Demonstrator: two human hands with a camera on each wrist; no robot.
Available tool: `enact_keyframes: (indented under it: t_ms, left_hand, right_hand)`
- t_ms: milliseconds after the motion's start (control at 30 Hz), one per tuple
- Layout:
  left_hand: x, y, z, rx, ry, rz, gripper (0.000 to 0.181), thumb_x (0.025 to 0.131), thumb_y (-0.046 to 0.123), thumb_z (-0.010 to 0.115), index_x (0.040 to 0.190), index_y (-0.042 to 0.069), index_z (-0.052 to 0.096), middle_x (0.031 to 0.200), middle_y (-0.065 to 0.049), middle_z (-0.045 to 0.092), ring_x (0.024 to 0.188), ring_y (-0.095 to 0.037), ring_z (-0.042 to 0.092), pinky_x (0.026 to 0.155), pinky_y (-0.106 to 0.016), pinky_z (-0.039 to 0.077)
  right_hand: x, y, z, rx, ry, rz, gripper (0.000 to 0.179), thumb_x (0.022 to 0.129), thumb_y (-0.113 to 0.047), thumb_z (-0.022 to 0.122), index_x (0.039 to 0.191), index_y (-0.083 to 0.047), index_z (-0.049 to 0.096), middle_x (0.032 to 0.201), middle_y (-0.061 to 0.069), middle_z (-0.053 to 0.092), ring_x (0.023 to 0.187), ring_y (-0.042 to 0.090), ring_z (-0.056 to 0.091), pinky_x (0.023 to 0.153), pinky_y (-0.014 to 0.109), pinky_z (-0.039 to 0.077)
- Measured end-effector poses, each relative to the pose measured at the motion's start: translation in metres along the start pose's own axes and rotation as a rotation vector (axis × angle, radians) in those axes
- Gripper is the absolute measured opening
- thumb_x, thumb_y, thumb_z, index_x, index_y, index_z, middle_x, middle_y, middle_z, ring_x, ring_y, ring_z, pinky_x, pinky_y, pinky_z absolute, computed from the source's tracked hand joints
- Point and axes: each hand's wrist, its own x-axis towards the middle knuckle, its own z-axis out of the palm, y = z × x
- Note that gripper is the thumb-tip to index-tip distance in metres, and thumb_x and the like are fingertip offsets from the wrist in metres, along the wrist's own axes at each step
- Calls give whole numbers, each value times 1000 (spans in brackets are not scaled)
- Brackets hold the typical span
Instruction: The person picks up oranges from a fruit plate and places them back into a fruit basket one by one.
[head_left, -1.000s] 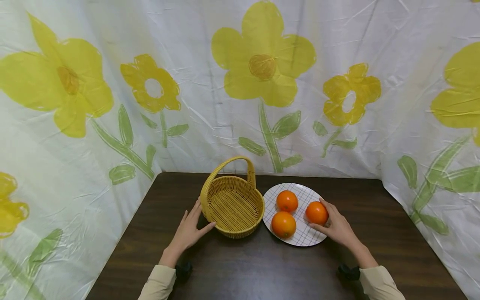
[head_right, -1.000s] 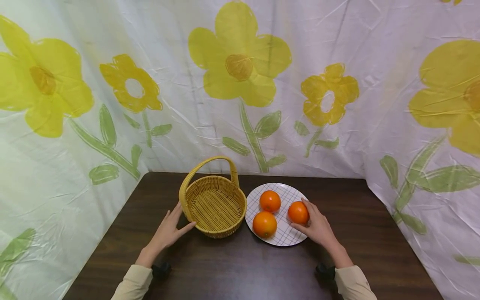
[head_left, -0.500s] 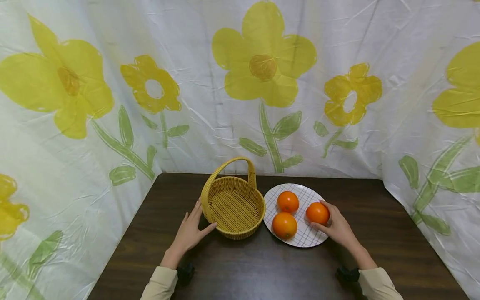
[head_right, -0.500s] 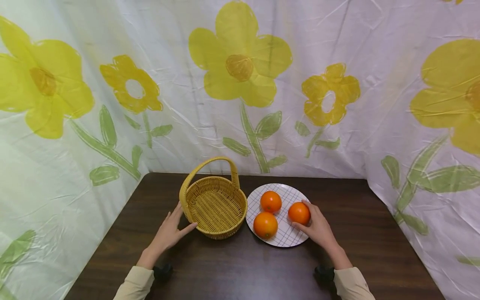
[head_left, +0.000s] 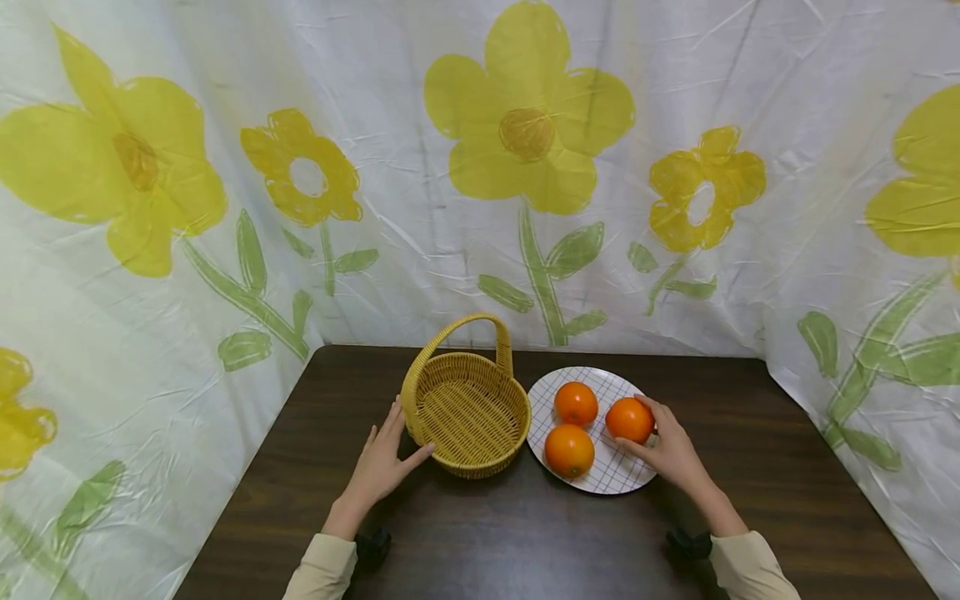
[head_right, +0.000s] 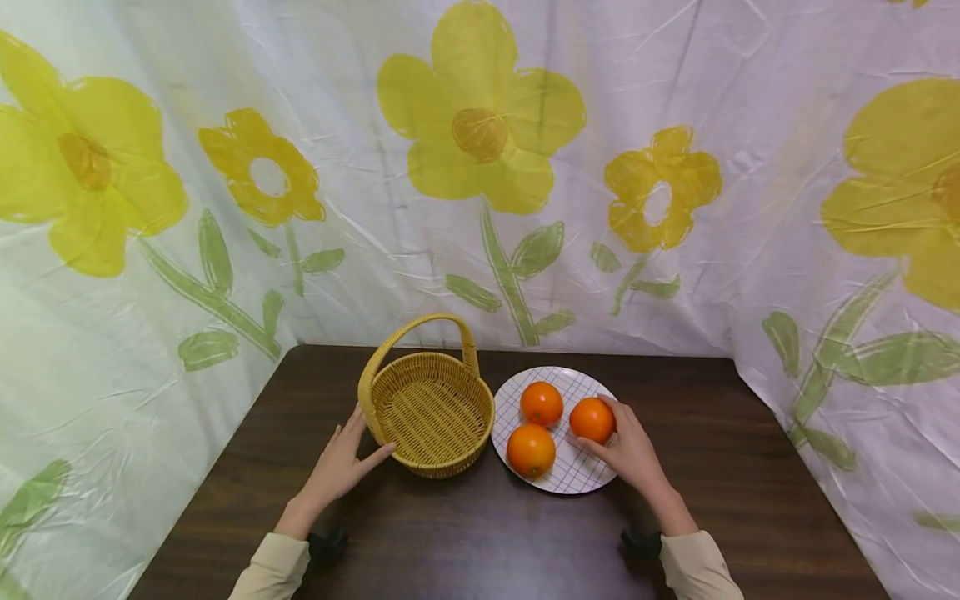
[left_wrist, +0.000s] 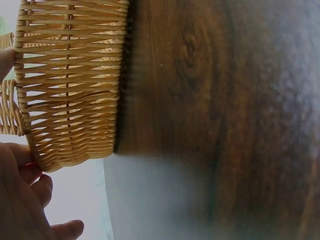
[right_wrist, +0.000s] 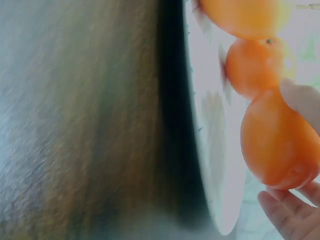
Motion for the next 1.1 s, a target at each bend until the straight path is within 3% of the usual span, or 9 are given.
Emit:
enact_keyframes:
  t_ms: [567,800,1100]
  left_hand:
    - [-1,1,0,-18,0,-11,88,84,62,52,149,32,1,156,1,0,142,-24,15,109,-60,11]
    - [-1,0,0,-5,3,-7,88,84,62,52,150,28,4,156,-1,2,142,-26,16,108,-61,11]
    - [-1,-1,0,-15,17,9,88,84,58,56,150,31,4,156,0,2,142,-28,13,109,-60,11]
  right_hand:
    - [15,-24,-2,20,64,-46,81,71,-32,80,137,-5,41,125,17,48,103,29,55,79,45,52]
    - [22,-35,-3,33,66,-57,80,71,-31,81,137,-10,41,126,14,49,104,25,54,79,35,53]
    - [27,-42,-1,48,58,-82,81,71,-26,82,138,-8,41,128,16,48,106,28,54,79,40,53]
